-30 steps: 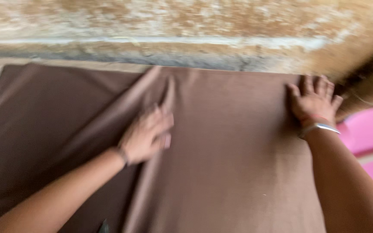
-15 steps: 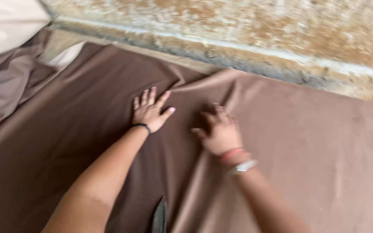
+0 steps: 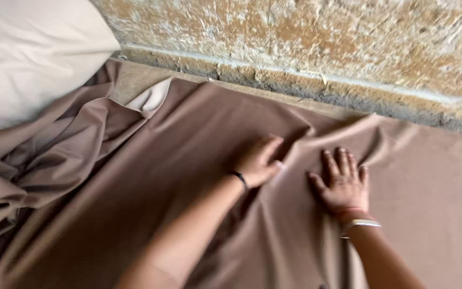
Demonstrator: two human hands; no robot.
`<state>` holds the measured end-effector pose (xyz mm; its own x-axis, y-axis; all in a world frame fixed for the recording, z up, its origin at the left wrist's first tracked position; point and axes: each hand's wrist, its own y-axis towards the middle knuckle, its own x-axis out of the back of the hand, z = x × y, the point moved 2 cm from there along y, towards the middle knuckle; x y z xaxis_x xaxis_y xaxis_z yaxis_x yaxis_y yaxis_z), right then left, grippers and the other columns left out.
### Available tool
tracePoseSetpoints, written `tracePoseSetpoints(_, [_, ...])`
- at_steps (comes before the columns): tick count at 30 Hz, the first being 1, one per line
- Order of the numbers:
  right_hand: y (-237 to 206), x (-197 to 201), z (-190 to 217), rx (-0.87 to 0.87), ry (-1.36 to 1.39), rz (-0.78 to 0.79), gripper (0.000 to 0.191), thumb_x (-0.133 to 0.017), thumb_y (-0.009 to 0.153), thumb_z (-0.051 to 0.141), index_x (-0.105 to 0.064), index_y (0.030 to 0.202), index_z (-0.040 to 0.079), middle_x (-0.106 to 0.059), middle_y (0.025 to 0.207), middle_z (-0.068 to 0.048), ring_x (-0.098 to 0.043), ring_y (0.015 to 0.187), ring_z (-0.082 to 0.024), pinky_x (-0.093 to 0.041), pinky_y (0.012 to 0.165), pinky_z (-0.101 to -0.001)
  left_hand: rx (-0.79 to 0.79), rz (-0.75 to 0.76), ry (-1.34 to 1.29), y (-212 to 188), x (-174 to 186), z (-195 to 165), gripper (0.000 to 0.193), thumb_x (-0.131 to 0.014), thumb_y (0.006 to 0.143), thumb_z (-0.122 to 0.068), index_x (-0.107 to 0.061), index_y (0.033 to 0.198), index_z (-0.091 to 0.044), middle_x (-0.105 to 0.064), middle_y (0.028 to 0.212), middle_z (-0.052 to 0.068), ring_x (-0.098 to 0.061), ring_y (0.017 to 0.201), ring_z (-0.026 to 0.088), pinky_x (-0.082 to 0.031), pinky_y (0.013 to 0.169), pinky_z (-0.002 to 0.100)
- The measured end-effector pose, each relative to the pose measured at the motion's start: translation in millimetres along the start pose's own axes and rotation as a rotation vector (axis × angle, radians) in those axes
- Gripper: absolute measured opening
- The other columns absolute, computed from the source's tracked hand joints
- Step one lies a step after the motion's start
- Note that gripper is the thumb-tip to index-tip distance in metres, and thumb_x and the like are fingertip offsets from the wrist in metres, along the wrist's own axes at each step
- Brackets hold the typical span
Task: The person spreads a brown fabric over a worktable and smooths it flat, then gathers yellow foam chair-back pieces from a pile and stacks them. They lay a foam piece on the fabric, position it, and cut the fabric around the foam shape with shears.
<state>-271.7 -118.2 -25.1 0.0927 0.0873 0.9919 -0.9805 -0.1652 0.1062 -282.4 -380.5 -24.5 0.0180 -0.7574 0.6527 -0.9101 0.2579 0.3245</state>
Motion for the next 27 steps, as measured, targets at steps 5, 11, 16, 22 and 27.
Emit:
tracePoseSetpoints(5, [-0.9, -14.3, -1.3, 0.048, -0.011, -0.027, 0.086, -0.040, 0.088, 0.074, -0.031, 0.160, 0.028, -0.024, 0.169, -0.008, -0.019, 0.154, -0.028, -0.011, 0.121, -0.0576, 0.284, -0.447, 0.614, -7.6, 177.4, 137.1, 0.058, -0.075, 0.090, -0.032, -0.056, 0.141, -0.011, -0.060, 0.134, 0.024, -0.057, 0.124, 0.042, -0.046, 0.105, 0.055])
tracePoseSetpoints(11, [-8.2, -18.2, -0.1, 0.072, 0.085, -0.006, 0.085, -0.038, 0.090, 0.074, -0.031, 0.160, 0.027, -0.020, 0.169, -0.009, -0.014, 0.156, -0.030, -0.007, 0.123, -0.0558, 0.715, -0.168, 0.912, 2.7, 255.5, 256.6, 0.083, -0.074, 0.077, -0.060, -0.053, 0.141, -0.011, -0.061, 0.131, 0.024, -0.054, 0.127, 0.040, -0.039, 0.105, 0.060])
tracePoseSetpoints(16, [-10.1, -17.3, -4.8, -0.055, 0.060, 0.065, 0.087, -0.039, 0.086, 0.077, -0.028, 0.160, 0.032, -0.016, 0.170, -0.007, -0.009, 0.157, -0.026, -0.005, 0.123, -0.0523, 0.623, -0.329, 0.874, 17.2, 282.5, 310.4, 0.020, -0.064, 0.097, -0.036, -0.074, 0.100, -0.019, -0.075, 0.095, 0.012, -0.073, 0.087, 0.033, -0.057, 0.073, 0.050])
tracePoseSetpoints(22, [37.7, -16.7, -14.2, -0.284, 0.045, 0.148, 0.087, -0.035, 0.087, 0.081, -0.023, 0.160, 0.036, -0.009, 0.170, -0.009, -0.001, 0.156, -0.030, 0.000, 0.119, -0.0582, 0.574, -0.254, 0.993, 37.3, 332.2, 346.7, 0.026, -0.061, 0.105, -0.036, -0.072, 0.107, -0.013, -0.072, 0.102, 0.019, -0.072, 0.090, 0.039, -0.056, 0.072, 0.053])
tracePoseSetpoints(27, [82.9, -19.9, -15.0, -0.345, -0.023, 0.145, 0.088, -0.033, 0.086, 0.082, -0.022, 0.161, 0.038, -0.011, 0.170, -0.007, -0.003, 0.157, -0.029, -0.002, 0.120, -0.0587, 0.526, -0.189, 1.020, 48.6, 333.4, 366.0, 0.027, -0.063, 0.106, -0.040, -0.075, 0.105, -0.016, -0.073, 0.105, 0.018, -0.071, 0.092, 0.041, -0.055, 0.074, 0.054])
